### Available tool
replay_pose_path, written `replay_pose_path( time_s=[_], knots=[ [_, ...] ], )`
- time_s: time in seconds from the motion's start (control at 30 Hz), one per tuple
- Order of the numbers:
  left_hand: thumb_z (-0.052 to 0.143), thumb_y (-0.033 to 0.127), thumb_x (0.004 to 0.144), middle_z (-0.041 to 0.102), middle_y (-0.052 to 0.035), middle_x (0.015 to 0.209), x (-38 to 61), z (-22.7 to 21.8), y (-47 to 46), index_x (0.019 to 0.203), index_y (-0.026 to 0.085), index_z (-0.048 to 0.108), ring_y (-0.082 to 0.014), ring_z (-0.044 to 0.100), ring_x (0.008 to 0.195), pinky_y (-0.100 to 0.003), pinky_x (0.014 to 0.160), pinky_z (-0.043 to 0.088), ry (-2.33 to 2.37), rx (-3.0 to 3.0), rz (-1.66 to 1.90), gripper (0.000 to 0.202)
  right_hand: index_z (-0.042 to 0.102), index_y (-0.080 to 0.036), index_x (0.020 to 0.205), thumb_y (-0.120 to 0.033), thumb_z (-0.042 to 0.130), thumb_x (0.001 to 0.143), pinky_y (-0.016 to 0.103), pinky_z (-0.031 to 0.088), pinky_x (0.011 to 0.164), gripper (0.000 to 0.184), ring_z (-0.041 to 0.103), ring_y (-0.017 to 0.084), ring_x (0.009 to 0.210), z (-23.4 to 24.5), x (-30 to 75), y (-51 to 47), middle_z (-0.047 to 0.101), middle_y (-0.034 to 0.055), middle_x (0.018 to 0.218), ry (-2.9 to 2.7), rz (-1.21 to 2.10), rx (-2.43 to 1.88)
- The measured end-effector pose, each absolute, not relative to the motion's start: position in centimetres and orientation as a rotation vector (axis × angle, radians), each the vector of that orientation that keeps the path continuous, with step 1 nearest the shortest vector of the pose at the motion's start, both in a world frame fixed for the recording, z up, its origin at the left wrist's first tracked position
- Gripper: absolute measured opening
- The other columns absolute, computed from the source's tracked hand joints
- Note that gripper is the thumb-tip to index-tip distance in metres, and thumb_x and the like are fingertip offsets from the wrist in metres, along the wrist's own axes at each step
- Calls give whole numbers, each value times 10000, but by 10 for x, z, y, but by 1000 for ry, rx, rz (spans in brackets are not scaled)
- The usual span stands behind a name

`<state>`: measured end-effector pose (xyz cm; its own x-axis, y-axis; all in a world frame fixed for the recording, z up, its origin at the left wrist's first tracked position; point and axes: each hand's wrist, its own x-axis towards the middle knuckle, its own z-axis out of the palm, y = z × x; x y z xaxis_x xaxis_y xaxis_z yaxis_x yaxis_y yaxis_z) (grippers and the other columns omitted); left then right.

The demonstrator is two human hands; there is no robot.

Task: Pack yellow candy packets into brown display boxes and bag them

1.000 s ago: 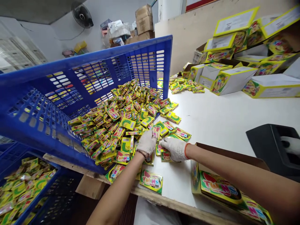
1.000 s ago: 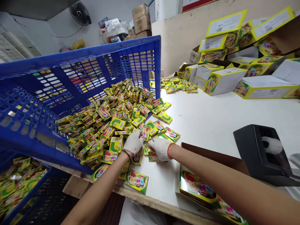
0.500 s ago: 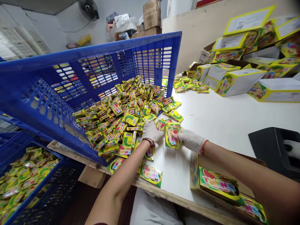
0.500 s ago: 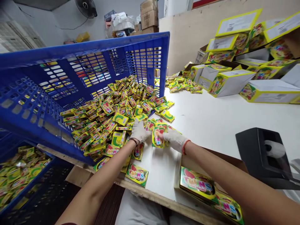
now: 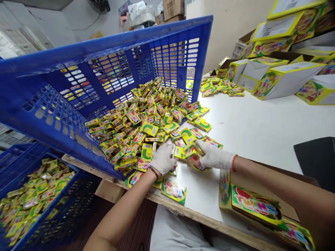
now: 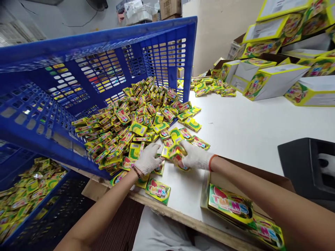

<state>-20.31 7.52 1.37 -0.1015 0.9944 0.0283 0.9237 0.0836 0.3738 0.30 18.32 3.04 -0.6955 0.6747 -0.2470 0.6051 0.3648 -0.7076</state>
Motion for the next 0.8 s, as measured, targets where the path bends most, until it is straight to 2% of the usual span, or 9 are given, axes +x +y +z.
replay_pose_path(
  time_s=[0.1, 0.2, 0.3, 0.43, 0.53, 0.6, 0.7, 0.77, 0.8],
  knots=[
    [771, 209, 689, 592, -81, 1292, -195, 7, 90, 1170, 253, 626, -302, 469, 1297, -424, 1146, 331, 1959, 2032, 451, 504, 612, -219, 1043, -287, 740, 667, 316, 484, 709, 403, 676, 262, 848, 29, 0, 164, 714, 85, 959, -3004, 879, -1180],
    [752, 178, 690, 662, -71, 1162, -190, 2, 108, 1012, 249, 675, -298, 536, 1207, -411, 1115, 356, 1847, 2014, 483, 339, 625, -228, 1015, -219, 693, 668, 314, 470, 726, 354, 671, 272, 908, 29, 2, 152, 704, 92, 1025, -3263, 672, -986],
    [635, 286, 844, 687, -66, 1052, -191, 0, 117, 1013, 237, 659, -258, 602, 1064, -377, 1004, 451, 1845, 1887, 599, 178, 619, -230, 1044, -315, 718, 668, 331, 502, 762, 398, 670, 266, 907, 29, 8, 148, 711, 84, 1024, -2941, 1042, -1041],
    [252, 322, 1032, 682, -80, 1076, -181, -1, 110, 1241, 204, 550, -196, 622, 1001, -341, 915, 507, 1878, 1712, 815, 383, 572, -201, 1148, -526, 736, 670, 379, 565, 743, 601, 693, 260, 851, 39, 6, 153, 731, 90, 965, -1914, 1815, -987],
    [146, 349, 1055, 695, -81, 997, -164, 1, 97, 1298, 170, 504, -181, 655, 969, -341, 903, 519, 1832, 1700, 838, 469, 562, -206, 1195, -543, 761, 684, 429, 585, 810, 644, 711, 287, 939, 53, -3, 159, 740, 119, 1053, -1439, 2014, -761],
    [122, 373, 1058, 699, -74, 932, -158, 6, 87, 1254, 168, 543, -186, 670, 923, -349, 879, 523, 1846, 1724, 729, 508, 568, -212, 1182, -492, 817, 646, 436, 596, 817, 654, 721, 295, 945, 57, -7, 161, 748, 117, 1058, -1320, 2108, -776],
    [233, 390, 1045, 691, -125, 971, -167, 15, 74, 1095, 156, 632, -254, 655, 974, -428, 901, 494, 1968, 1754, 485, 465, 584, -204, 1106, -371, 872, 599, 401, 613, 754, 607, 736, 270, 846, 56, -6, 162, 764, 93, 976, -1269, 2167, -938],
    [515, 412, 954, 660, -178, 1097, -179, 17, 67, 1055, 140, 650, -344, 589, 1124, -532, 992, 415, 2042, 1787, 338, 320, 594, -202, 1033, -289, 871, 615, 358, 611, 697, 509, 728, 227, 739, 54, -3, 161, 765, 63, 885, -1275, 2156, -1042],
    [681, 395, 846, 634, -190, 1173, -185, 17, 65, 1077, 142, 649, -381, 533, 1201, -576, 1047, 349, 2054, 1814, 268, 344, 597, -202, 997, -260, 864, 629, 337, 606, 670, 458, 716, 206, 687, 53, -1, 161, 760, 47, 837, -1264, 2153, -1082]
  ],
)
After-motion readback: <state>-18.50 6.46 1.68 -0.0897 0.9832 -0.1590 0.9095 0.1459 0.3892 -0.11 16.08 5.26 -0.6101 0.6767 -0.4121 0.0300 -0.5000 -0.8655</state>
